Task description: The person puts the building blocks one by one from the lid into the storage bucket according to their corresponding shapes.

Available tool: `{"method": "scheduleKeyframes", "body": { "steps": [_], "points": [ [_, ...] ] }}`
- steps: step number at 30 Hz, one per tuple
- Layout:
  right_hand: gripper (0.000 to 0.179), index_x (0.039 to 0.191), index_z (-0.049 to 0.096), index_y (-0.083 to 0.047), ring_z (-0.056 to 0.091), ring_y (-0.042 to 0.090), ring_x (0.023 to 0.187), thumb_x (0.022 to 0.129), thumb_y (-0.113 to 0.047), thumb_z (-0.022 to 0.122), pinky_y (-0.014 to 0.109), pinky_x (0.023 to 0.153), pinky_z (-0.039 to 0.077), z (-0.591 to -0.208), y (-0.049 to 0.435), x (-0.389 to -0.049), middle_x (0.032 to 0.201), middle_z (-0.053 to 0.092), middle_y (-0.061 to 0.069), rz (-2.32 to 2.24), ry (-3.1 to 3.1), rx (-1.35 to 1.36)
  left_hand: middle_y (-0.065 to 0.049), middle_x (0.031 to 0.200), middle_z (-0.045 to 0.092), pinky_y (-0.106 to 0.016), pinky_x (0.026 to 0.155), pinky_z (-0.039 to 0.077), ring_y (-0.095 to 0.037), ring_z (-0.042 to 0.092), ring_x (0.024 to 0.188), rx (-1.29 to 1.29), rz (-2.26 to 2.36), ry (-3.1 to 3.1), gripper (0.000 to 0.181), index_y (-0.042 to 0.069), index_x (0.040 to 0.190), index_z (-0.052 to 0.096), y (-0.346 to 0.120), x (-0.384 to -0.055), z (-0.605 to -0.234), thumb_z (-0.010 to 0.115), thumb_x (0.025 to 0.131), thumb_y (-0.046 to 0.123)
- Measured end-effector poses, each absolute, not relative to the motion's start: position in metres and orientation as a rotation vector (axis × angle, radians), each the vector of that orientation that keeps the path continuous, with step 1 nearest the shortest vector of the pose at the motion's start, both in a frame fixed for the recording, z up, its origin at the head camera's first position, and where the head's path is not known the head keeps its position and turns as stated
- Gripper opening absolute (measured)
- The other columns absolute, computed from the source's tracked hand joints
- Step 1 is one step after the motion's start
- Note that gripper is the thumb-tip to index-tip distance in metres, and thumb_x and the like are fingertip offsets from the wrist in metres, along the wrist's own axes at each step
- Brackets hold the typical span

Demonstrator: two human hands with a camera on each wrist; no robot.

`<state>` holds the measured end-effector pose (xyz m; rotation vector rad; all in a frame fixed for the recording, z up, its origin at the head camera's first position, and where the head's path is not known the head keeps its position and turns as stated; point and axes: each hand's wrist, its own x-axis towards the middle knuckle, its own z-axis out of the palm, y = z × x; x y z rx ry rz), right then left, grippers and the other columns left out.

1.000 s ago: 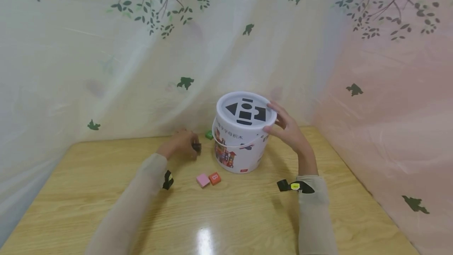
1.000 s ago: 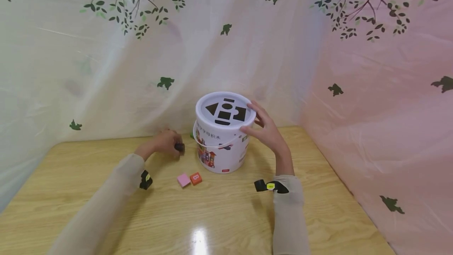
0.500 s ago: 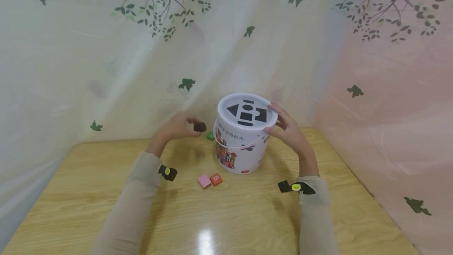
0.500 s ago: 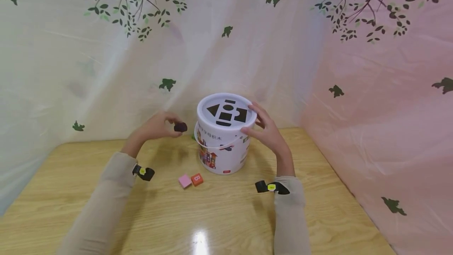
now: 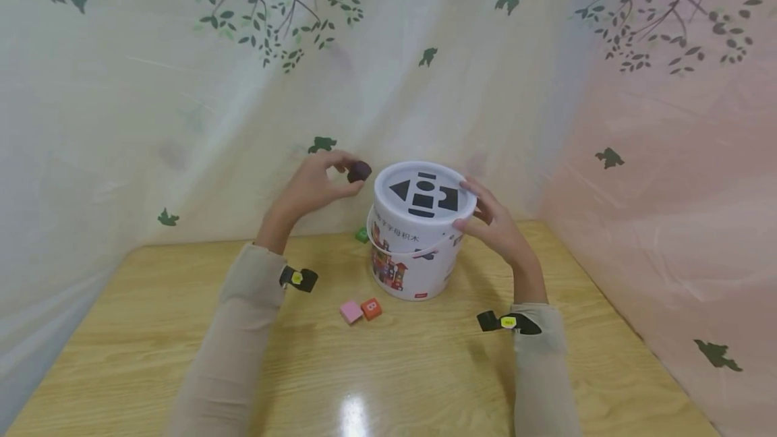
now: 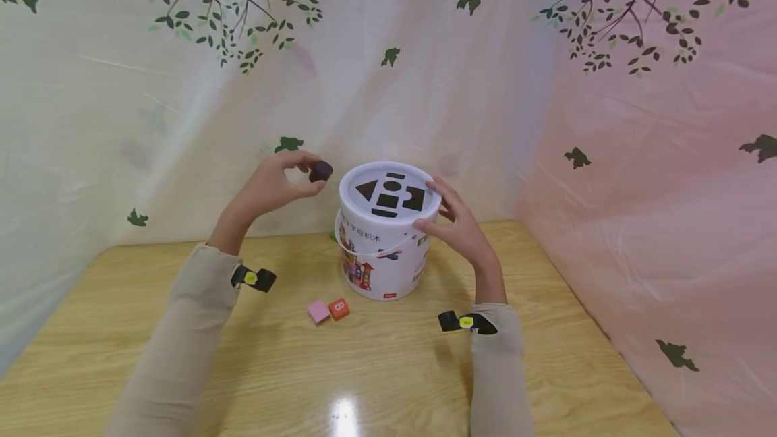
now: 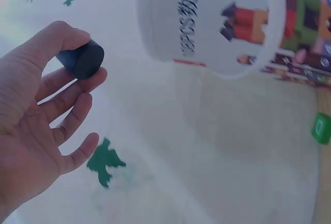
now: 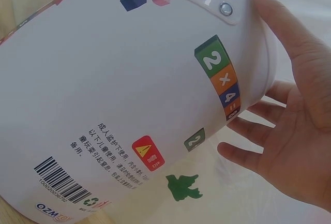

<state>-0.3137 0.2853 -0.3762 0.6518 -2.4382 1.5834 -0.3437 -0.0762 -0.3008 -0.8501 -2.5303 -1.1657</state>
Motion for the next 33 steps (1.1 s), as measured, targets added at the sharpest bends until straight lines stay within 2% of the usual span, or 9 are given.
{"method": "scheduleKeyframes", "body": {
  "steps": [5, 11, 16, 23, 28, 33],
  "points": [
    [0.079, 0.159, 0.035, -0.022, 0.029, 0.032, 0.153, 0.091, -0.014, 0.075, 0.065, 0.121, 0.024, -0.376, 0.286, -0.313, 0.168, 0.027, -0.002, 1.580, -2.437, 0.655, -0.009, 0.120, 0.071, -0.054, 0.103, 0.046, -0.035, 0.058, 0.117, -0.870, -1.201, -2.513, 0.037, 0.009, 0.124, 0.069, -0.056, -0.345, -0.287, 0.077, 0.090, 0.020],
    [0.081, 0.160, 0.034, -0.021, 0.028, 0.034, 0.154, 0.091, -0.016, 0.076, 0.066, 0.120, 0.024, -0.375, 0.287, -0.312, 0.170, 0.024, 0.000, 1.569, -2.445, 0.648, -0.011, 0.125, 0.069, -0.052, 0.105, 0.047, -0.034, 0.057, 0.121, -0.896, -1.232, -2.523, 0.039, 0.006, 0.124, 0.068, -0.027, -0.353, -0.279, 0.078, 0.090, 0.021],
    [0.080, 0.159, 0.035, -0.021, 0.029, 0.034, 0.154, 0.091, -0.017, 0.076, 0.064, 0.121, 0.025, -0.375, 0.286, -0.313, 0.170, 0.024, 0.001, 1.568, -2.442, 0.650, -0.011, 0.123, 0.069, -0.049, 0.106, 0.046, -0.032, 0.056, 0.121, -0.917, -1.221, -2.487, 0.037, 0.006, 0.121, 0.070, -0.004, -0.362, -0.285, 0.079, 0.088, 0.020],
    [0.080, 0.160, 0.032, -0.018, 0.027, 0.037, 0.154, 0.092, -0.016, 0.074, 0.065, 0.121, 0.024, -0.375, 0.286, -0.312, 0.170, 0.022, 0.003, 1.570, -2.444, 0.678, -0.006, 0.116, 0.068, -0.041, 0.103, 0.049, -0.023, 0.057, 0.117, -0.878, -1.184, -2.472, 0.034, 0.010, 0.120, 0.071, 0.020, -0.368, -0.303, 0.079, 0.089, 0.023],
    [0.079, 0.160, 0.033, -0.019, 0.025, 0.035, 0.155, 0.092, -0.018, 0.074, 0.065, 0.121, 0.023, -0.374, 0.286, -0.310, 0.171, 0.021, 0.001, 1.577, -2.449, 0.670, -0.005, 0.117, 0.067, -0.039, 0.101, 0.050, -0.022, 0.055, 0.116, -0.808, -1.068, -2.543, 0.038, 0.012, 0.125, 0.068, 0.032, -0.370, -0.311, 0.077, 0.091, 0.029],
    [0.079, 0.160, 0.033, -0.019, 0.025, 0.034, 0.155, 0.092, -0.018, 0.073, 0.066, 0.121, 0.023, -0.374, 0.286, -0.312, 0.170, 0.022, 0.001, 1.576, -2.453, 0.673, -0.006, 0.127, 0.062, -0.040, 0.104, 0.046, -0.023, 0.049, 0.119, -0.769, -0.881, -2.599, 0.047, 0.014, 0.135, 0.061, 0.038, -0.373, -0.315, 0.069, 0.096, 0.037]
  ]
}}
